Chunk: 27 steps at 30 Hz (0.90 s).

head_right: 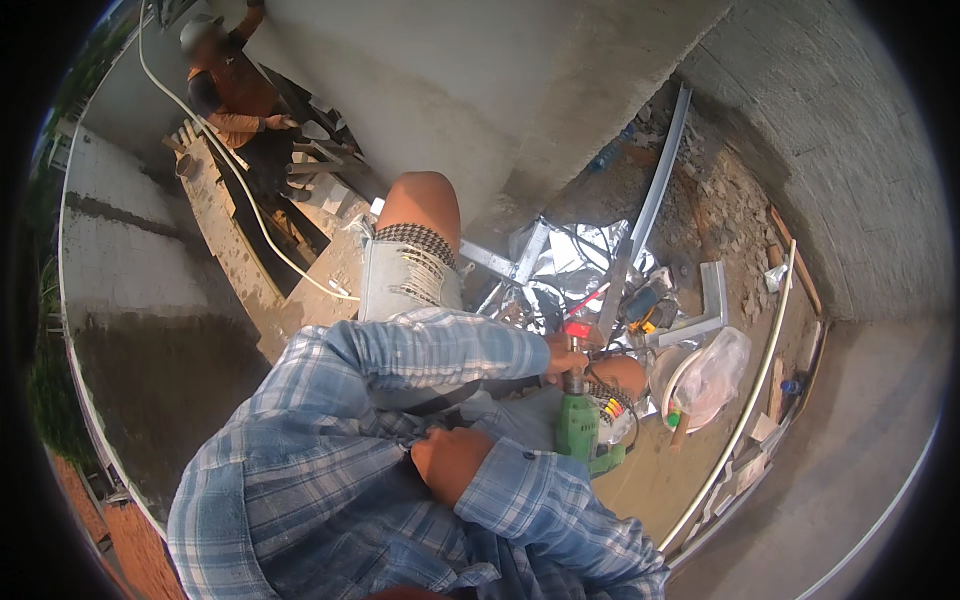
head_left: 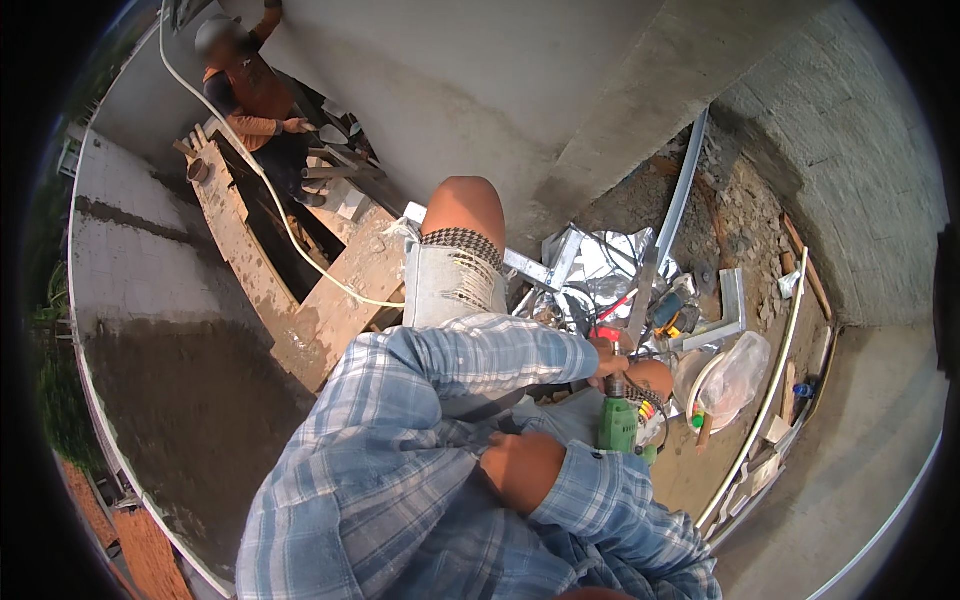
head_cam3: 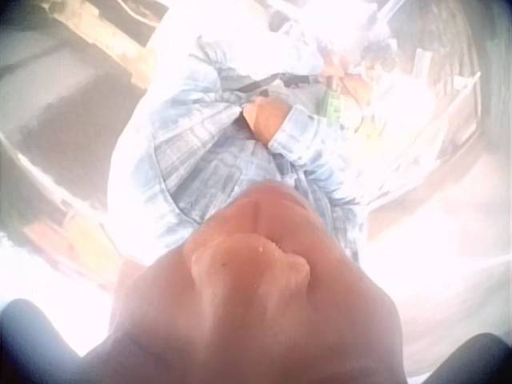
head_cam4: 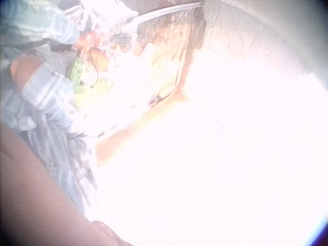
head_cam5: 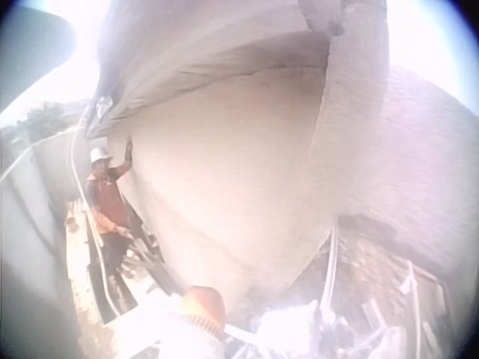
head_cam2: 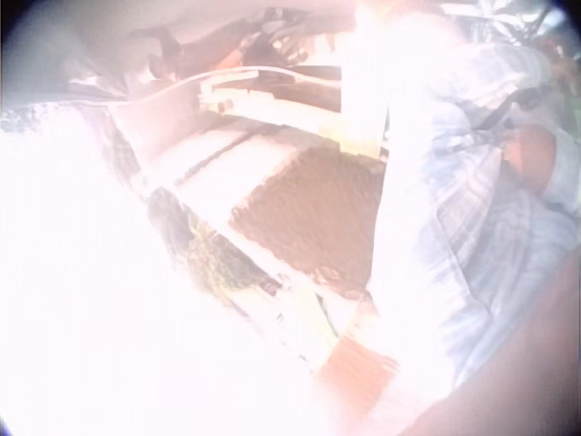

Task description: The person measures and marks a metal frame using a square ruler and a red marker. They then use a green power drill to fasten screws into the frame. The person works on the ground in an outdoor construction area.

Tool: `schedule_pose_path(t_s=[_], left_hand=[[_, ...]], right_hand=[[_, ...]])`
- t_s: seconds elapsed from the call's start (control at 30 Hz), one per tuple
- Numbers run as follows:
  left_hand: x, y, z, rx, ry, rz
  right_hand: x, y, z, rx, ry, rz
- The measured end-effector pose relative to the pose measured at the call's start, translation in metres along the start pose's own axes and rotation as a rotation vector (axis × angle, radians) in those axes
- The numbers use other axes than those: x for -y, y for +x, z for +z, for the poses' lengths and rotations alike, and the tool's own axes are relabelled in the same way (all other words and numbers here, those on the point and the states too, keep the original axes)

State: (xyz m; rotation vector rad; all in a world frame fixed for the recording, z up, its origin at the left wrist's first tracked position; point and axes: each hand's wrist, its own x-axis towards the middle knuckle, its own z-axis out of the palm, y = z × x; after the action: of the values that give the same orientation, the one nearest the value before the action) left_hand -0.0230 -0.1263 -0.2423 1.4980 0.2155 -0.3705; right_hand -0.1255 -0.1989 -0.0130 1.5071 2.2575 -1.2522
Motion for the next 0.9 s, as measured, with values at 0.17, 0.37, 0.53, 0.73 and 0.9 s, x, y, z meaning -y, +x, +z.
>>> schedule_pose_path(t_s=[0.17,0.37,0.53,0.73,0.9], left_hand=[[0.0,-0.014,0.0,-0.102,-0.178,-0.12],[0.0,-0.001,0.005,-0.133,-0.266,-0.243],[-0.002,-0.001,0.008,-0.129,-0.241,-0.173],[0.001,0.0,0.005,-0.104,-0.296,-0.268],[0.013,-0.01,0.006,-0.081,-0.246,-0.181]], right_hand=[[-0.005,-0.005,-0.012,-0.292,-0.001,-0.171],[0.005,-0.013,-0.027,-0.187,-0.055,-0.051],[0.0,-0.012,-0.028,-0.282,0.0,-0.285],[0.004,-0.012,-0.065,-0.309,0.419,-0.426],[-0.022,-0.008,-0.053,-0.573,1.28,-0.166]])
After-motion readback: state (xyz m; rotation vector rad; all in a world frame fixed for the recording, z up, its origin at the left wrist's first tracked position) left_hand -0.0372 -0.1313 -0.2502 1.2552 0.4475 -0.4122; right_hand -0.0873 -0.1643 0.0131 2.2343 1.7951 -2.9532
